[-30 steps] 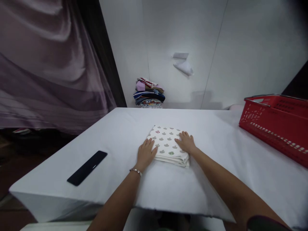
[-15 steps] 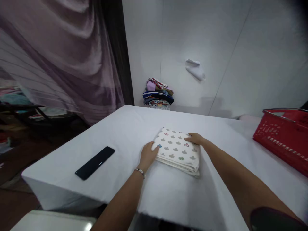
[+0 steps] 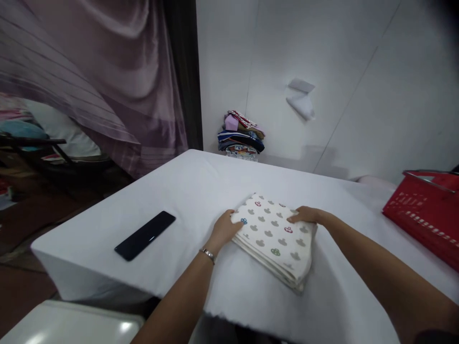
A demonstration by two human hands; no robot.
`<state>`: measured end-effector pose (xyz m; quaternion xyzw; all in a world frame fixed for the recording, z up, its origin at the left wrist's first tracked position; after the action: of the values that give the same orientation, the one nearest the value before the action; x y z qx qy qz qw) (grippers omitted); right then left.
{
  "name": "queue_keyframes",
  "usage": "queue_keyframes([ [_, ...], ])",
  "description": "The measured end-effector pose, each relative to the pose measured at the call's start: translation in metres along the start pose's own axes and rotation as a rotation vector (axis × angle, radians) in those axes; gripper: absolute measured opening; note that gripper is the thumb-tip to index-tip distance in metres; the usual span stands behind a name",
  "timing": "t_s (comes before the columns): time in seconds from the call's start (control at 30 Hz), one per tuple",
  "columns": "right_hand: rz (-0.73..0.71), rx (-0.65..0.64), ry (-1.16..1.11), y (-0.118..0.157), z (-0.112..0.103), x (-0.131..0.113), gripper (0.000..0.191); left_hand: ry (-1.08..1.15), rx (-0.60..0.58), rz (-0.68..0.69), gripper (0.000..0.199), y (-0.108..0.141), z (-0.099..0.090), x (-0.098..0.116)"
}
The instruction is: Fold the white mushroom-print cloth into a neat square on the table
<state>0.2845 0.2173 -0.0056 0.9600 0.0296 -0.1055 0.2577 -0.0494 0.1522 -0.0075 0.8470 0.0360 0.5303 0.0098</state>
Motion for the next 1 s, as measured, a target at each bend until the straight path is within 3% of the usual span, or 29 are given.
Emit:
queue_keyframes([
  [0.1,-0.029,-0.186,-0.174,0.026,0.023,0.006,0.07,0.152,-0.019,-0.013,0.052,0.0,0.005,-0.004],
  [0.2,-0.07,-0.259,-0.263,0.04,0.031,0.003,0.067,0.312,-0.024,-0.03,0.051,-0.001,0.006,-0.004],
  [0.33,-0.062,-0.17,-0.222,0.032,0.018,-0.009,0.066,0.471,-0.025,-0.139,0.054,0.0,0.0,-0.01],
  [0.6,-0.044,0.017,-0.238,-0.013,0.004,-0.042,0.063,0.424,-0.161,-0.227,0.056,0.008,0.001,-0.01],
  [0.67,-0.043,-0.034,-0.293,-0.017,0.009,-0.044,0.062,0.45,-0.207,-0.222,0.053,0.009,0.004,-0.007],
  [0.73,-0.042,-0.172,-0.393,-0.014,0.018,-0.045,0.058,0.486,-0.244,-0.195,0.052,0.007,0.004,-0.002],
  [0.8,-0.064,-0.307,-0.496,-0.006,0.021,-0.048,0.053,0.491,-0.261,-0.144,0.055,0.002,-0.002,0.01],
  [0.87,-0.134,-0.312,-0.569,0.005,0.006,-0.054,0.049,0.427,-0.251,-0.076,0.058,-0.008,-0.015,0.033],
  [0.93,-0.234,-0.178,-0.644,0.016,-0.028,-0.061,0.048,0.311,-0.211,0.015,0.061,-0.021,-0.035,0.071],
  [1.0,-0.341,0.019,-0.704,0.031,-0.073,-0.066,0.048,0.195,-0.128,0.166,0.066,-0.031,-0.06,0.125],
])
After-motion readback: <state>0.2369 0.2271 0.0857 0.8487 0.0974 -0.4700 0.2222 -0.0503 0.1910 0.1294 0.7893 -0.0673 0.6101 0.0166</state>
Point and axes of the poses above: each hand's wrist, its own y-axis away from the middle knuckle, its own z-axis out of the palm, x = y × z, the point moved 8 cm from there along -y, towards the middle knuckle, and after that the axes turned 13 degrees about y, right-handed, at the moved point
